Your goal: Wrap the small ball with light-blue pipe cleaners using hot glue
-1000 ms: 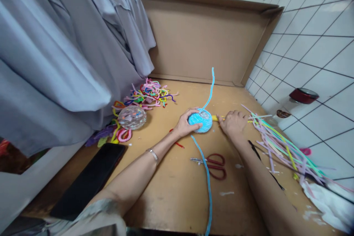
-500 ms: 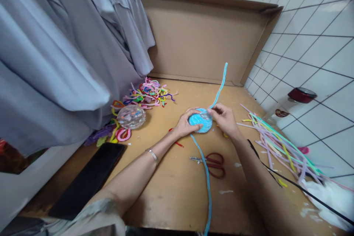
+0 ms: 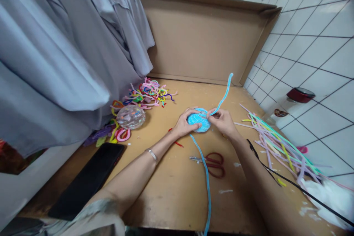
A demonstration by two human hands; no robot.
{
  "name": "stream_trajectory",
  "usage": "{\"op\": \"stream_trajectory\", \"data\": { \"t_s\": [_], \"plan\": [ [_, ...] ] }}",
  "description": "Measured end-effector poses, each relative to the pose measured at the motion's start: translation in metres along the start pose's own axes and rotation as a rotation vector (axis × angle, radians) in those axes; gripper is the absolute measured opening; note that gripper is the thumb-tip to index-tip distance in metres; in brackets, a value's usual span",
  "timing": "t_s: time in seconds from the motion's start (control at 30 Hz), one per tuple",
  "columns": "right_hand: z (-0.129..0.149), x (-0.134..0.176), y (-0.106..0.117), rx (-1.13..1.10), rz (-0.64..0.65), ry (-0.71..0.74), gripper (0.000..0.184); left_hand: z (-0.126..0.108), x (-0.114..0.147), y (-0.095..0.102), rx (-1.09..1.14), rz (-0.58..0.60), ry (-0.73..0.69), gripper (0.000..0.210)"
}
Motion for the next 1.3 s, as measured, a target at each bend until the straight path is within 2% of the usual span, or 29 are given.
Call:
{"op": "stream_trajectory", "data": {
  "t_s": [0.23,0.5,1.3],
  "plan": [
    [-0.0046,-0.0011,0.0001,-0.028,0.032,-0.001,0.024,0.0016,-0.0006,-0.0002,0.006,0.017,0.017,0.049],
    [0.0003,0.0015,-0.0061,0.023,0.133,0.090,0.019,0.0030,-0.0008,-0.0003,0.004,0.017,0.042,0.050],
    [0.0043,0.0005,-0.0074,0.169,0.183,0.227,0.012,0.0020,-0.0005,-0.0004,0.012,0.027,0.029,0.051]
  ]
}}
Point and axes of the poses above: each hand's wrist, its own x-axis away from the middle knuckle, its own y-axis out of the back of the hand, z = x × y, the point moved 7 cm from there along -x, towards the middle knuckle, and after that the axes turned 11 degrees about -x, right-handed, at the moved point
